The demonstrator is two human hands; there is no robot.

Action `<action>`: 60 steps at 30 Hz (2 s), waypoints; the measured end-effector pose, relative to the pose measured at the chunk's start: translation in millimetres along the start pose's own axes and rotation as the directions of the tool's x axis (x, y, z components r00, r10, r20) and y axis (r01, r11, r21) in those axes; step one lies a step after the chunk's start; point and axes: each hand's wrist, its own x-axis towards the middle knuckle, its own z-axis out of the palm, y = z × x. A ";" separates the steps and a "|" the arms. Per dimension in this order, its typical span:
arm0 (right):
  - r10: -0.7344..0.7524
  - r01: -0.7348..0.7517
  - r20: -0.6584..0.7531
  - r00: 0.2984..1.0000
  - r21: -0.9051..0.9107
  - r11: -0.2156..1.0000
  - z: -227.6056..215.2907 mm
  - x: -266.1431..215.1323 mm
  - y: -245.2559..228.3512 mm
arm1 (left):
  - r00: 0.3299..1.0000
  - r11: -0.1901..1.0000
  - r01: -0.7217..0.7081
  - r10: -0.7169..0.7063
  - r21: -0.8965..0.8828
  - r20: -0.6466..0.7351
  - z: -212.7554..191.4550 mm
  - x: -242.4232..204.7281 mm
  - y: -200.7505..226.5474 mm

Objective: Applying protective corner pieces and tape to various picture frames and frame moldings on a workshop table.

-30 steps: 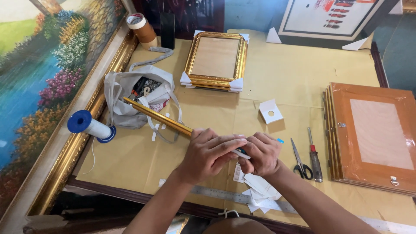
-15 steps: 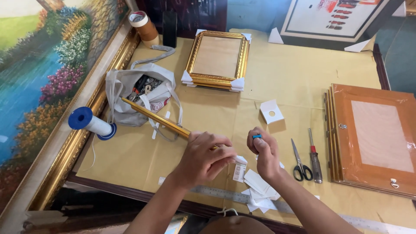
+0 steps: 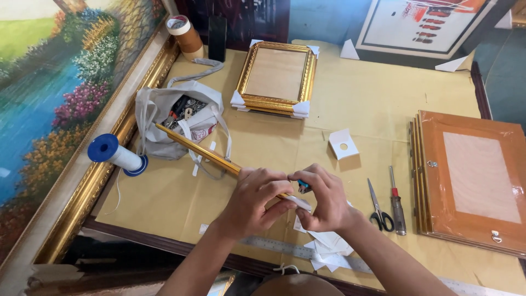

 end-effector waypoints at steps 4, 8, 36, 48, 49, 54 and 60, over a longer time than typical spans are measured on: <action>-0.030 0.030 -0.006 1.000 0.007 1.000 0.5 2.7 -0.9 | 1.000 1.000 0.004 -0.004 -0.012 0.021 -1.0 -1.4 -1.4; -0.094 0.094 -0.002 0.996 -0.006 0.996 3.2 1.4 3.5 | 1.000 1.000 0.025 -0.025 -0.014 0.008 -0.8 -0.2 -0.3; -0.207 0.209 -0.105 0.973 0.005 0.978 15.6 -13.3 19.7 | 0.999 0.999 -0.023 0.025 0.038 -0.039 3.9 7.9 1.9; 0.198 -0.168 -0.155 0.968 0.188 0.968 -0.1 -3.9 15.1 | 0.994 0.996 -0.081 0.082 0.021 -0.073 7.8 22.6 -9.7; 0.190 -0.161 -0.157 0.969 0.181 0.970 -3.9 -5.2 10.2 | 0.993 0.996 -0.090 0.091 0.020 -0.079 12.2 24.1 -10.9; 0.552 -0.504 -0.197 0.810 0.246 0.828 -12.6 -4.2 -7.0 | 0.947 0.977 -0.092 0.146 0.194 -0.287 20.9 30.2 -18.3; 0.675 -0.560 -0.269 0.687 0.395 0.728 -15.8 -15.0 -3.0 | 0.700 0.909 0.299 0.000 0.292 -0.715 -2.0 3.5 -51.8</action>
